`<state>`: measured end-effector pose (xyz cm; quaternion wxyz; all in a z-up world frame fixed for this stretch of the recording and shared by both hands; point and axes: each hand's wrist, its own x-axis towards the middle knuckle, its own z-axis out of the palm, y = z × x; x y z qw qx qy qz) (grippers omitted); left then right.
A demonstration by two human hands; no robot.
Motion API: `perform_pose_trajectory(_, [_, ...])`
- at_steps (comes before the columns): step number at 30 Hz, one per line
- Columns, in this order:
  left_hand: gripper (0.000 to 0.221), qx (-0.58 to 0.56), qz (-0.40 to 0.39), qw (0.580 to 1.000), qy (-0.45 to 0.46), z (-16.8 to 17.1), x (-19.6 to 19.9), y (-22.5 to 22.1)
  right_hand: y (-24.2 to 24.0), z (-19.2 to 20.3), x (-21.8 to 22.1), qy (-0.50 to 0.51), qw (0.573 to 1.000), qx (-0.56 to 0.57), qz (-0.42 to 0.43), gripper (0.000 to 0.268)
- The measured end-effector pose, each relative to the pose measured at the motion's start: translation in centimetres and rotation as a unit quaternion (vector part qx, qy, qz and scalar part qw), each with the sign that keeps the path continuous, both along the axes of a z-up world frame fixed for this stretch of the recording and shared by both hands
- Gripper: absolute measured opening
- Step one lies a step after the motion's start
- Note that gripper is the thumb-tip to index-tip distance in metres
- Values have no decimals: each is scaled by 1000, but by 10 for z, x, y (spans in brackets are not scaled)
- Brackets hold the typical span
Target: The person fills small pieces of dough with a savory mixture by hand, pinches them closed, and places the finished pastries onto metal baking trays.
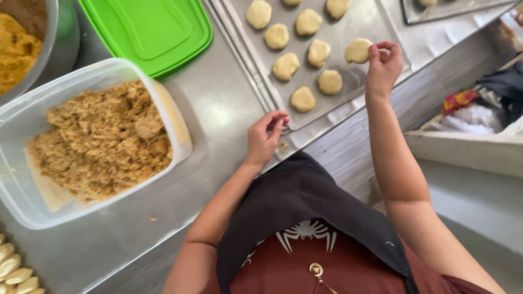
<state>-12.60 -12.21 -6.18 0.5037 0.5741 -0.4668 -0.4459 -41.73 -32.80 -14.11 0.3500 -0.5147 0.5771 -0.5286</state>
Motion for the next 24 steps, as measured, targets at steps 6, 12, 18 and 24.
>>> perform_pose_trajectory(6, [14,9,64,998,-25,-2,-35,-32,-65,18,3,217,972,-48,75,11])
perform_pose_trajectory(12, [14,-8,67,995,-68,-4,-44,-50,-58,25,1,341,936,-51,70,26])
perform_pose_trajectory(18, [16,22,129,991,-24,-2,-43,-66,-17,28,20,467,837,-102,265,78])
perform_pose_trajectory(24, [15,34,122,991,-44,-14,-45,-52,-20,27,26,496,817,-75,285,82])
